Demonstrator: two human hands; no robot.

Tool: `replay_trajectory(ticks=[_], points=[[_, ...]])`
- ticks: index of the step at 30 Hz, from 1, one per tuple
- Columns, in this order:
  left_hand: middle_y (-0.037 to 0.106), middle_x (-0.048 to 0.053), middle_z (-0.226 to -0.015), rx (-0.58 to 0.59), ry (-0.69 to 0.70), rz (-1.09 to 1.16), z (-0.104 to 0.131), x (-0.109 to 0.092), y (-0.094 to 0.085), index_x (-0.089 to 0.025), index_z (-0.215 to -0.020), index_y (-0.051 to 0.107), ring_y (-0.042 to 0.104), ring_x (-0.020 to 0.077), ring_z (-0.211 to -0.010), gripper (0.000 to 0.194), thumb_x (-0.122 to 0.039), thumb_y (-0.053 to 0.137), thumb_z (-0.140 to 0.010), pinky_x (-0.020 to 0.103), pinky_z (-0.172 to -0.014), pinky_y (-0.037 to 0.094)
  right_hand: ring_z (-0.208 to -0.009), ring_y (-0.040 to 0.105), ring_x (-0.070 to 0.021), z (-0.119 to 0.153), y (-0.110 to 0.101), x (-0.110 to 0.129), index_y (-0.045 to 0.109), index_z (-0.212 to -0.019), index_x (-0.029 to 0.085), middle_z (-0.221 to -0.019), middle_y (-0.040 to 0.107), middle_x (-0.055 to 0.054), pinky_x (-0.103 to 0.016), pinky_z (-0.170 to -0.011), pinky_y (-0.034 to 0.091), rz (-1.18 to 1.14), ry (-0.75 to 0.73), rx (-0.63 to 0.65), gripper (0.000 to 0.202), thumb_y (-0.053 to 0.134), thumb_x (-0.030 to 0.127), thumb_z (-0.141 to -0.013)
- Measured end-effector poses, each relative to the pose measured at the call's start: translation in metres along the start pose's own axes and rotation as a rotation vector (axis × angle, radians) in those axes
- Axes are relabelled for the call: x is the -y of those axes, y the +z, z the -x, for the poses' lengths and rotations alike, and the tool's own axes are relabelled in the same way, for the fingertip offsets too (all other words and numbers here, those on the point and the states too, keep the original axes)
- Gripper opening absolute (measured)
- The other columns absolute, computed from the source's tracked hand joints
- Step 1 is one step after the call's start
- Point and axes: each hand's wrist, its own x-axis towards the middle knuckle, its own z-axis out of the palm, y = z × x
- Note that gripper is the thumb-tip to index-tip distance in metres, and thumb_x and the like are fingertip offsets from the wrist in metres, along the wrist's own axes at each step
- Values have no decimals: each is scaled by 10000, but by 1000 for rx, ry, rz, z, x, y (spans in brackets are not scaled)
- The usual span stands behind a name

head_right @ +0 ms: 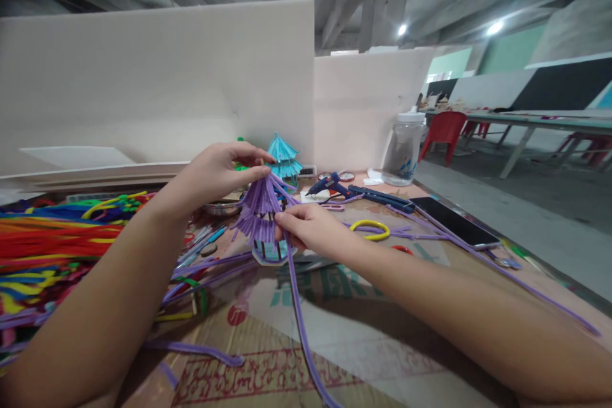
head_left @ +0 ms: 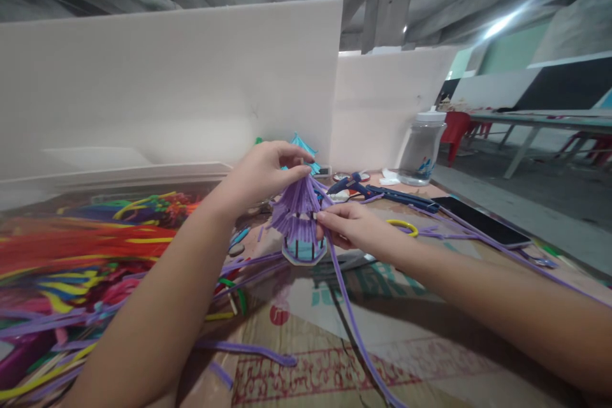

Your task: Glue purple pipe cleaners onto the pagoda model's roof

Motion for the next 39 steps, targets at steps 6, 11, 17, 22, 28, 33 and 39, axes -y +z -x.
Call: replay_trajectory(ticks=[6, 11, 17, 22, 28, 33, 39], points=[[758, 34, -929, 7, 3, 7, 0, 1, -1, -196, -1067, 774, 678, 169, -829, 274, -337, 654, -866, 261, -723, 476, -414, 340, -84, -3, -2, -5, 596, -671, 178, -436, 378, 69, -242, -446, 224, -1, -5, 11, 359, 489, 376, -950], [756, 42, -941, 3, 5, -2, 0, -1, -2, -196, -1075, 774, 672, 174, -839, 280, -335, 644, -869, 269, -743, 483, -412, 339, -85, -2, 1, -8, 616, -698, 181, -436, 380, 66, -246, -449, 234, 19, -37, 41, 365, 495, 409, -957], [758, 52, -969, -3, 12, -6, 0, 0, -1, -201, -1090, 771, 670, 187, -869, 290, -334, 636, -871, 278, -782, 503, -475, 428, -115, 4, -12, 3, 640, -700, 186, -497, 500, 8, -286, -506, 310, 358, -28, 14, 464, 481, 536, -961], [763, 62, -994, -5, 28, 58, -1, 3, 0, -187, -1088, 772, 671, 179, -872, 297, -336, 576, -922, 257, -787, 501, -588, 488, -130, 11, -36, 12, 712, -821, 192, -674, 622, -24, -295, -570, 330, 609, -280, -184, 413, 495, 514, -960], [753, 55, -860, -50, -55, 89, -1, 0, 0, -148, -903, 758, 625, 147, -703, 405, -454, 501, -967, 243, -643, 451, -639, 503, -138, 17, -38, 5, 627, -1356, 268, -810, 670, -26, -295, -635, 354, 811, -604, -309, 400, 436, 334, -1011], [718, 22, -771, -52, -62, 90, -1, -1, -1, -157, -863, 736, 597, 136, -674, 384, -457, 515, -955, 237, -615, 415, -714, 539, -163, 15, -34, -3, 592, -1406, 301, -832, 664, -45, -297, -658, 355, 1009, -663, -275, 464, 396, 225, -992], [675, 18, -685, -60, -91, 75, -2, -1, -1, -158, -756, 684, 586, 138, -632, 379, -423, 496, -950, 242, -581, 403, -725, 556, -163, 15, -34, -1, 540, -1450, 271, -888, 686, -42, -305, -688, 394, 887, -584, -225, 460, 398, 268, -1012]])
